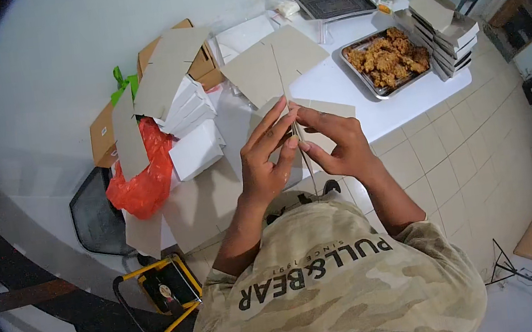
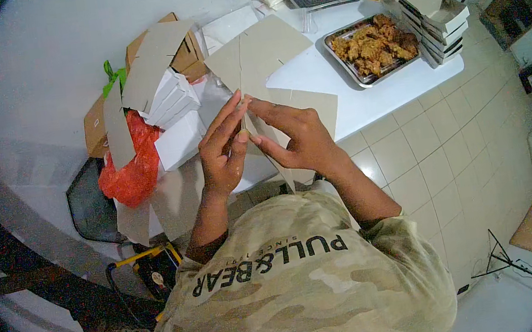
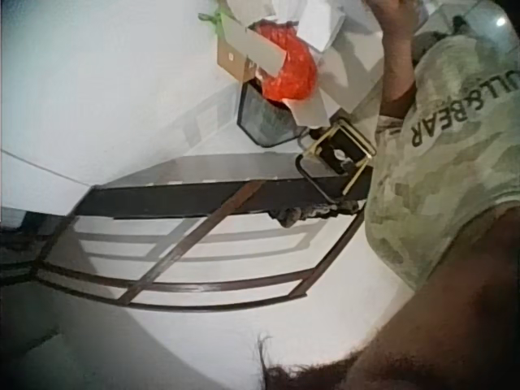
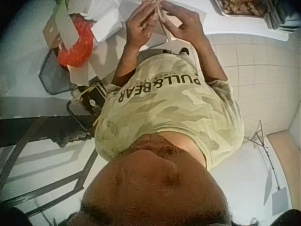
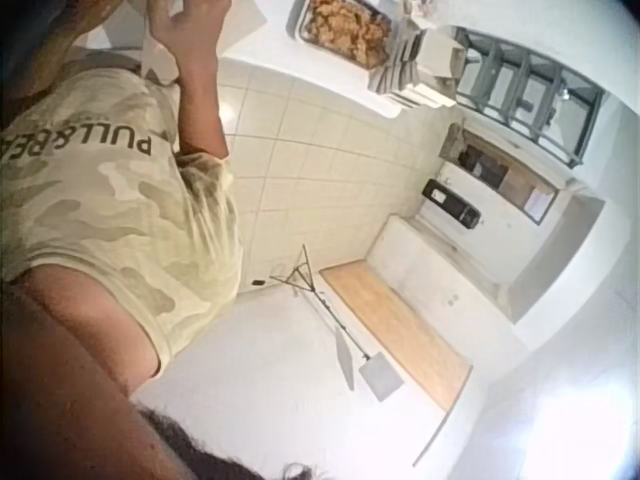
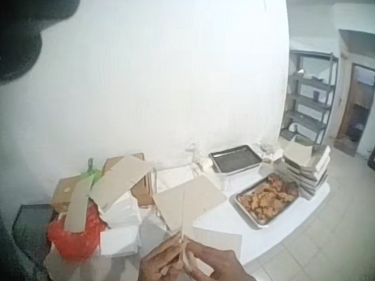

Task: The person assembles cardboard food boxes by hand on a table, including placing a white liner inside one and stacking the finished boxes.

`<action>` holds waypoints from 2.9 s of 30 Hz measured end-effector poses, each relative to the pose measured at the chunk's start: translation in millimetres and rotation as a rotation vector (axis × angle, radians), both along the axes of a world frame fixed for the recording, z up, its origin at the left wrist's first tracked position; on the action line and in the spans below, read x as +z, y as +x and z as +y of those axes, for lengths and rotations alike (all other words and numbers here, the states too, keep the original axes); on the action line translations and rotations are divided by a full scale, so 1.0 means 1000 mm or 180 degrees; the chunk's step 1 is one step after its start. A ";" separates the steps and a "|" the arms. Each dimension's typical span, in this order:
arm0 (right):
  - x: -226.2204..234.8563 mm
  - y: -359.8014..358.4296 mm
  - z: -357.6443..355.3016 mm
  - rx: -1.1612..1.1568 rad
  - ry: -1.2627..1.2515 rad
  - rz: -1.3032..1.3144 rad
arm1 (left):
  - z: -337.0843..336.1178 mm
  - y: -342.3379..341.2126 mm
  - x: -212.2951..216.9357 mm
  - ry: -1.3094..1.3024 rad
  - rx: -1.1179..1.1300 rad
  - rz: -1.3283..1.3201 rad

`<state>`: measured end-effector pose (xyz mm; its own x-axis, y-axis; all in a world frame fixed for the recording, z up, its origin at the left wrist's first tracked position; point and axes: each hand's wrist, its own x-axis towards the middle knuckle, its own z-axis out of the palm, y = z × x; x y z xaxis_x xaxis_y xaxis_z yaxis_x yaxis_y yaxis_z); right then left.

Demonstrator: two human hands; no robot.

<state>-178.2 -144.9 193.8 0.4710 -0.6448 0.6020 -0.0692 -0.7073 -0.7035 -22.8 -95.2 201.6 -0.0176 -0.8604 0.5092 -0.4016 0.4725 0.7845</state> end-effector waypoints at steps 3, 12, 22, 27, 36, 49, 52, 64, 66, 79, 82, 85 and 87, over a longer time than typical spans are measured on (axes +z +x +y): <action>0.001 -0.003 0.000 -0.0082 -0.0116 0.0058 | -0.002 -0.002 0.000 -0.0005 -0.0018 -0.0070; 0.000 -0.013 -0.005 -0.0023 -0.0079 0.0088 | -0.010 -0.012 0.001 -0.0210 0.0005 -0.0027; 0.003 -0.022 -0.005 -0.0154 -0.0179 0.0501 | -0.012 -0.015 -0.003 -0.0198 0.0243 -0.0080; 0.005 -0.016 -0.003 -0.0213 -0.0022 0.0309 | -0.013 -0.024 -0.007 -0.0280 0.0588 0.0649; -0.003 -0.008 0.005 -0.0327 -0.0074 0.0009 | -0.003 -0.009 -0.002 0.0320 0.0909 0.0112; -0.017 -0.019 0.004 -0.1318 0.0611 -0.0661 | 0.030 0.057 -0.028 0.1362 0.1322 0.1426; -0.013 -0.032 0.002 -0.1403 0.1141 -0.1097 | 0.048 0.094 -0.051 0.0985 0.1503 0.2163; -0.010 -0.076 0.034 -0.2348 0.1036 -0.0500 | 0.101 0.156 -0.115 0.0948 0.2081 0.2719; -0.019 -0.084 0.039 -0.2379 0.1291 -0.0439 | 0.109 0.163 -0.126 0.1155 0.2260 0.2625; -0.007 -0.088 0.061 -0.2614 0.1155 0.0536 | 0.121 0.168 -0.106 0.1036 0.1744 0.2391; -0.007 -0.090 0.068 -0.2692 0.1394 0.0649 | 0.118 0.164 -0.107 0.0881 0.1730 0.2538; -0.002 -0.092 0.072 -0.2787 0.1671 0.0925 | 0.113 0.157 -0.104 0.0904 0.1631 0.2690; 0.009 -0.093 0.071 -0.2831 0.1808 0.1255 | 0.110 0.148 -0.102 0.0920 0.1545 0.2712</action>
<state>-271.0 -73.6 203.1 -0.2002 -0.9794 0.0249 -0.6777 0.1201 -0.7255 125.0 15.1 99.4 0.6365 -0.7703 -0.0386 0.2454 0.1549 0.9570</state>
